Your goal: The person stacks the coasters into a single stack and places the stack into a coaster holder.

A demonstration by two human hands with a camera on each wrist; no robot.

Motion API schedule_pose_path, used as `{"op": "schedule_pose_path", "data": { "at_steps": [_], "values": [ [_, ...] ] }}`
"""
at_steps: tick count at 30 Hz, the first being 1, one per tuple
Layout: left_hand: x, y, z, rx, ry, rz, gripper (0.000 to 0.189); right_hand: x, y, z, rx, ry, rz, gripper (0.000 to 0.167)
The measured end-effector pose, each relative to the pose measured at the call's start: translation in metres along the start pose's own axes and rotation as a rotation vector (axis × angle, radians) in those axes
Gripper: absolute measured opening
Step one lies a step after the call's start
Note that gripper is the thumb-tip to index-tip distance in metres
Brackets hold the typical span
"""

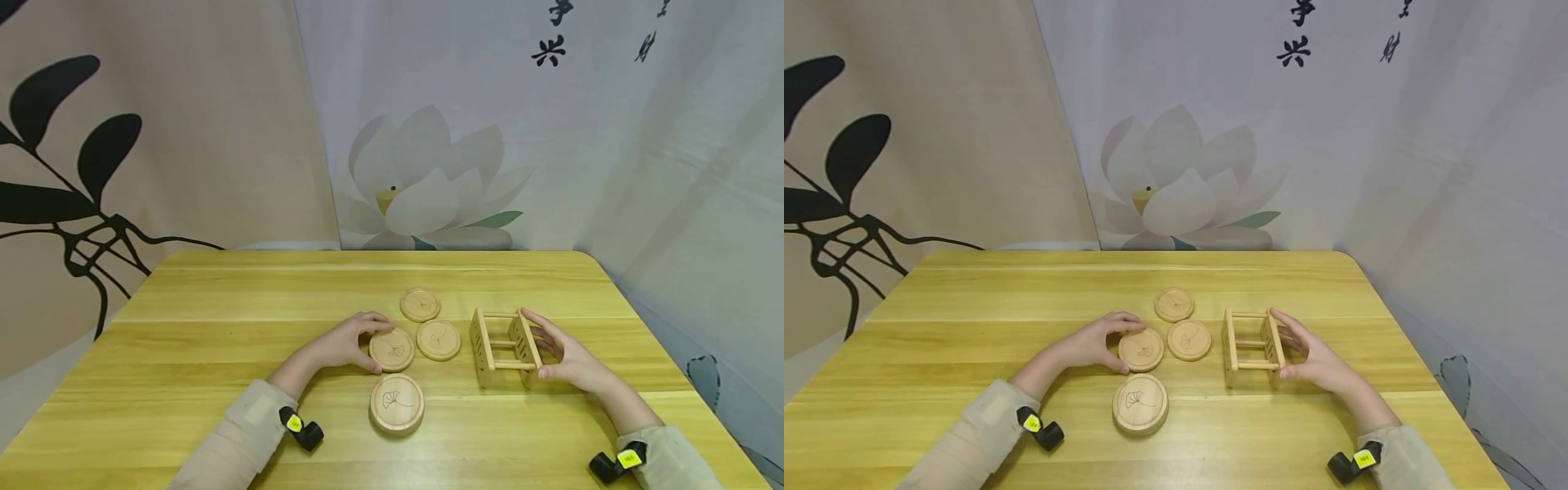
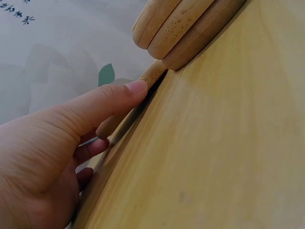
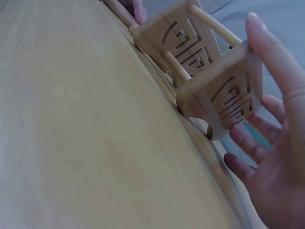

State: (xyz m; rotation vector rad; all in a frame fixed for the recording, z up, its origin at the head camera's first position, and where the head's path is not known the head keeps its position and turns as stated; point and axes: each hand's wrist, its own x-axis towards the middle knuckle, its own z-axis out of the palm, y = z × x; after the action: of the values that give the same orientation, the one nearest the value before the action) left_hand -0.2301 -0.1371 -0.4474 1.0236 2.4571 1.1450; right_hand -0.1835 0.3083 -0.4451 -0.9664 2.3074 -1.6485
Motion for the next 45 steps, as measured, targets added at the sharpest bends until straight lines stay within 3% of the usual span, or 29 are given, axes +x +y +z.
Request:
{"op": "schedule_pose_path", "data": {
  "at_steps": [15, 31, 45],
  "values": [
    [-0.002, -0.006, 0.001, -0.049, 0.057, -0.006, 0.084, -0.001, 0.005, -0.001, 0.0, -0.006, -0.004, 0.09],
    [-0.011, 0.001, -0.008, -0.144, 0.192, -0.002, 0.081, 0.001, 0.002, 0.0, 0.001, -0.004, -0.001, 0.092],
    [-0.022, 0.018, -0.001, -0.182, 0.17, 0.022, 0.083, 0.001, 0.002, -0.001, -0.004, -0.002, -0.017, 0.09]
  ]
}}
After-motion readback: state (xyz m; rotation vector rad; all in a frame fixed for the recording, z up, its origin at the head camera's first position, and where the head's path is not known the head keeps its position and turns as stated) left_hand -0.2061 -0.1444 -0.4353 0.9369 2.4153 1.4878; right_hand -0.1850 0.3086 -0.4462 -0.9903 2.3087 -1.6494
